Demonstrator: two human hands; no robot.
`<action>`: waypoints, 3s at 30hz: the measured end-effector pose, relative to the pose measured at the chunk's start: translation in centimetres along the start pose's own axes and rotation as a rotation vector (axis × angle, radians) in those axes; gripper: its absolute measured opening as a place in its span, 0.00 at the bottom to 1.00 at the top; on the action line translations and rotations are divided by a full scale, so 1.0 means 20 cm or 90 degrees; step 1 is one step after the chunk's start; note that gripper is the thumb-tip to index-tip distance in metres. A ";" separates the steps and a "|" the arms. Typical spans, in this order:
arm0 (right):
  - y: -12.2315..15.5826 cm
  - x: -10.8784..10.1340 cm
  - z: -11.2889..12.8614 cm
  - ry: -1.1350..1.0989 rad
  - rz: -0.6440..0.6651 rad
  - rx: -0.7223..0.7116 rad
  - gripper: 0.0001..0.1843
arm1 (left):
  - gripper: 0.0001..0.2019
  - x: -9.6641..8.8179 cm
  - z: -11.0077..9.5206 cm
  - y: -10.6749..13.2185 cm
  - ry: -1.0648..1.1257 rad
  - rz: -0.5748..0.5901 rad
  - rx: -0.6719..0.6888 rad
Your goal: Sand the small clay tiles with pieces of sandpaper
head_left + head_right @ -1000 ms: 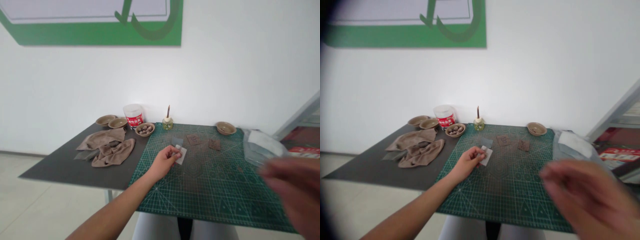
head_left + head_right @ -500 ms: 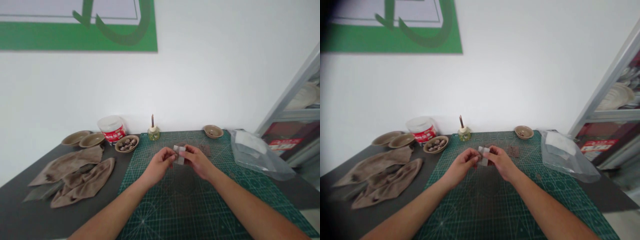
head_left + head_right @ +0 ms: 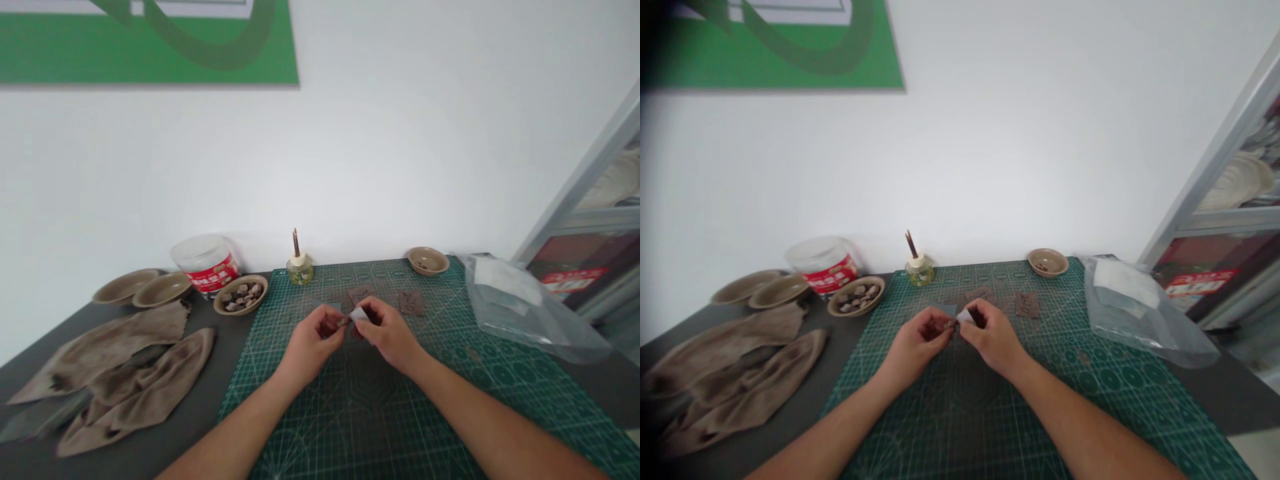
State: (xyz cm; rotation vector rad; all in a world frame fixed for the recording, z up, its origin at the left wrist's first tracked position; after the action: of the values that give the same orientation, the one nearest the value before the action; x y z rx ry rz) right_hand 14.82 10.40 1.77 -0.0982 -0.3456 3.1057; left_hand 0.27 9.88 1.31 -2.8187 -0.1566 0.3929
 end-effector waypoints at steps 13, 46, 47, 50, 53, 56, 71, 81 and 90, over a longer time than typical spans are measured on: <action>0.13 0.04 0.18 0.283 -0.019 -0.367 0.21 | 0.06 -0.04 -0.03 0.03 -0.073 -0.079 0.027; 0.27 0.11 0.29 0.468 -0.002 -0.560 0.26 | 0.11 -0.08 -0.12 0.08 -0.002 -0.124 0.046; 0.26 0.11 0.28 0.465 -0.010 -0.550 0.25 | 0.10 -0.08 -0.12 0.08 0.007 -0.124 0.044; 0.26 0.09 0.29 0.440 -0.041 -0.530 0.25 | 0.08 -0.07 -0.12 0.08 0.035 -0.118 0.038; 0.26 0.10 0.30 0.428 -0.038 -0.530 0.24 | 0.09 -0.07 -0.13 0.08 0.046 -0.121 0.038; 0.26 0.09 0.29 0.434 -0.034 -0.522 0.24 | 0.08 -0.07 -0.14 0.08 0.050 -0.122 0.040; 0.19 0.01 0.26 0.422 -0.081 -0.456 0.25 | 0.05 -0.10 -0.17 0.10 0.081 -0.138 0.107; 0.26 0.09 0.30 0.410 -0.029 -0.524 0.28 | 0.08 -0.06 -0.14 0.09 0.064 -0.098 0.060; 0.25 0.07 0.28 0.415 -0.044 -0.515 0.28 | 0.09 -0.07 -0.19 0.11 0.122 -0.107 0.074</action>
State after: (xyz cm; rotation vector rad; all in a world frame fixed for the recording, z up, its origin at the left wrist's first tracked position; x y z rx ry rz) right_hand 13.04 4.29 6.12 -1.0158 -1.4460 2.4459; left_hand 0.20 6.58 4.43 -2.6844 -0.3156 0.0900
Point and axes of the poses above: each hand's wrist, its own y-axis away from the middle knuckle, its own x-axis out of the palm, z = x × y, the point moved 9 cm from there along -y, towards the middle knuckle, and after that the axes turned 15 degrees about -z, right-handed, at the moved point
